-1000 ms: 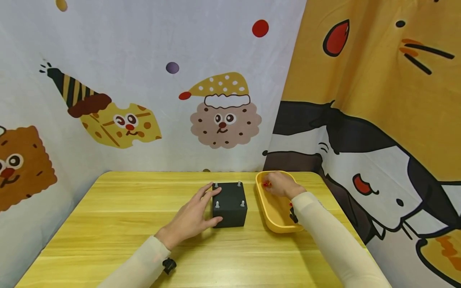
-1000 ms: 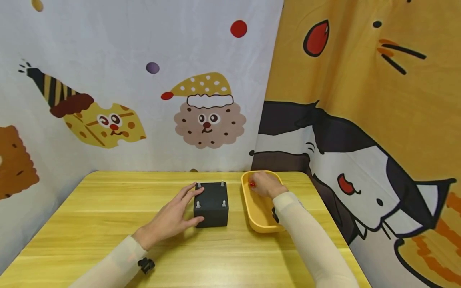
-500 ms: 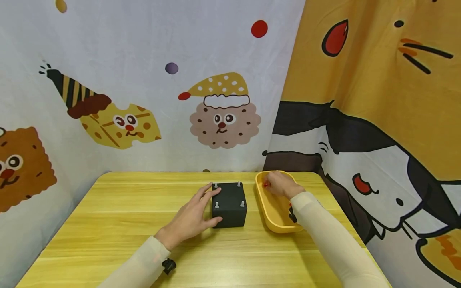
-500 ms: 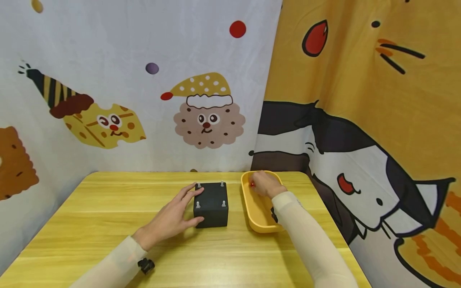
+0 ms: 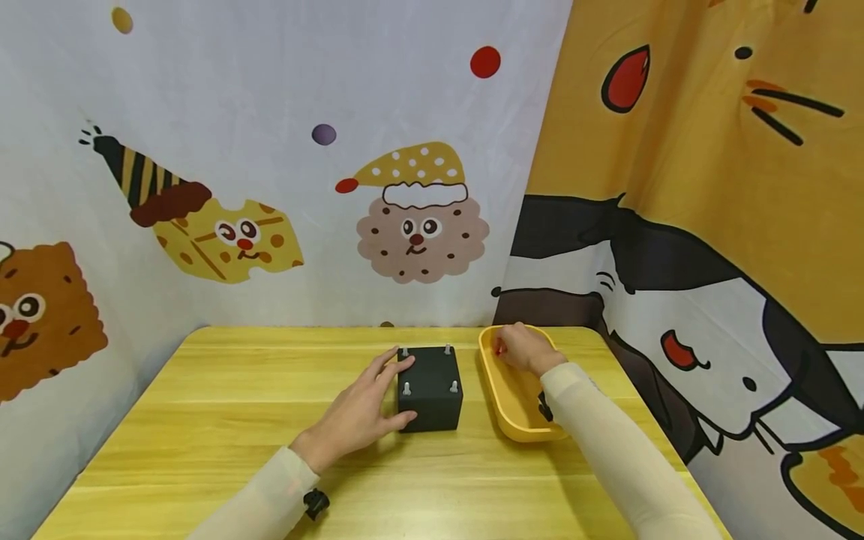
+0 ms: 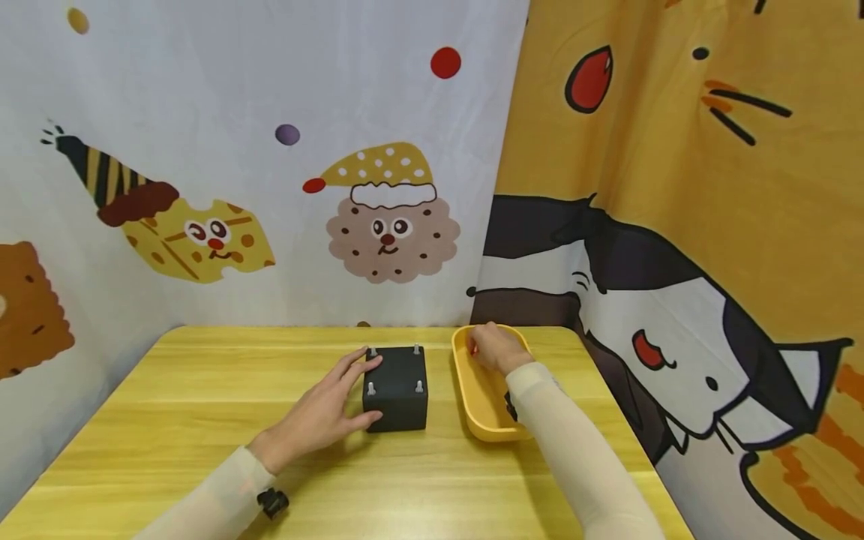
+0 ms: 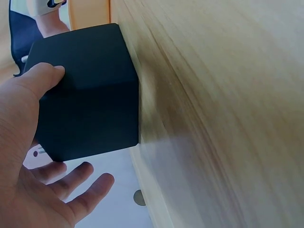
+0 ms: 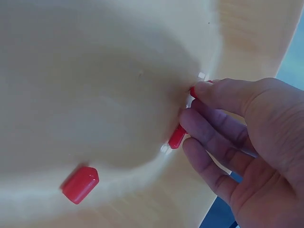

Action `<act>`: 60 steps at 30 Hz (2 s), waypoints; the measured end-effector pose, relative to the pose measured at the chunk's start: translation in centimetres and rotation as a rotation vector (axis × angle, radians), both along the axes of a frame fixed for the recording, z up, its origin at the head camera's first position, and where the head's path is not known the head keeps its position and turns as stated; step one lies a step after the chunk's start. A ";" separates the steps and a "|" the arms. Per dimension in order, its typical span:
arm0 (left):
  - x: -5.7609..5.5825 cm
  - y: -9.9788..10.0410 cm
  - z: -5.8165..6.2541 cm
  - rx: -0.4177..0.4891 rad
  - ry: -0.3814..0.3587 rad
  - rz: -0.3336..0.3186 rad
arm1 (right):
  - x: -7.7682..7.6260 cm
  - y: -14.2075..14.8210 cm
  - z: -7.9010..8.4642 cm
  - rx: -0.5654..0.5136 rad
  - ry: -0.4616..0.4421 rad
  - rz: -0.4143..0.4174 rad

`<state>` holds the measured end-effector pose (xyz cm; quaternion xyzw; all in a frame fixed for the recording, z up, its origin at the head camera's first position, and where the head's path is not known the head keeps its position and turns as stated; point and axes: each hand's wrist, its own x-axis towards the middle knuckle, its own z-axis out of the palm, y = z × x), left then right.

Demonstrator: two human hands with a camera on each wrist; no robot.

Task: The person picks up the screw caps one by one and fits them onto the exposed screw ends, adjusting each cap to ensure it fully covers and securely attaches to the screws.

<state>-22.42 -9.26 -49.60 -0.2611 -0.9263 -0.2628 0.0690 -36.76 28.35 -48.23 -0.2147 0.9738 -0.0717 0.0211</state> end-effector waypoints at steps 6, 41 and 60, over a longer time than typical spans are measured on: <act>0.0 0.0 -0.1 0.006 0.009 -0.003 | 0.0 0.1 -0.1 -0.009 0.010 0.013; -0.5 -0.4 -0.4 0.067 -0.024 -0.073 | 1.5 0.6 1.4 -0.104 0.053 -0.031; -0.3 -0.2 -0.5 0.071 -0.032 -0.078 | 2.8 0.2 2.6 -0.142 0.124 0.008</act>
